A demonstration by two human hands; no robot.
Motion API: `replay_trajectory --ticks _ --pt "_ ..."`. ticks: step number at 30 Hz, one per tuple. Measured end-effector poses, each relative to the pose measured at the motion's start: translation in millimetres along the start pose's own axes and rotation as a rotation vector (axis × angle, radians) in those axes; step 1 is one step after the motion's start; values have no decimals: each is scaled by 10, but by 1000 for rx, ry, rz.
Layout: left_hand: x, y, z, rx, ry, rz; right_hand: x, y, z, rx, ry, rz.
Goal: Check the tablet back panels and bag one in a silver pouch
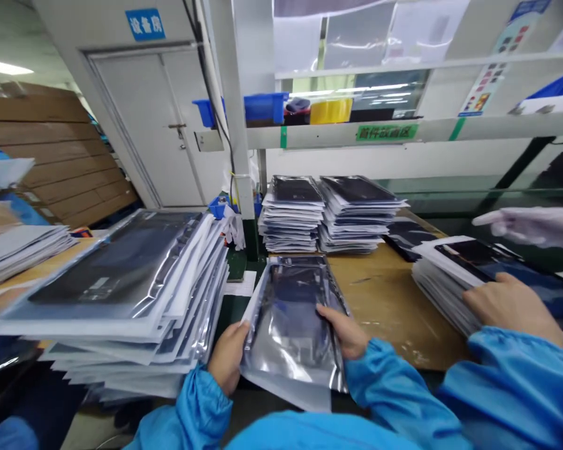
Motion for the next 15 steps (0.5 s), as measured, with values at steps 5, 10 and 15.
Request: replay_trajectory --ticks 5,10,15 --pt "-4 80 -252 -181 461 -86 230 -309 -146 -13 120 -23" --pt "-273 253 -810 -325 1096 -344 508 -528 -511 -41 243 -282" --pt "-727 73 -770 -654 1356 -351 729 -696 -937 -28 -82 -699"
Point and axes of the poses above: each hand's wrist, its own y-axis towards the middle knuckle, its own x-axis out of the back of the hand, z = x × y, the point moved 5 cm from there along y, towards the middle knuckle, and after that the axes turned 11 degrees about -y, right-handed, at the moved point
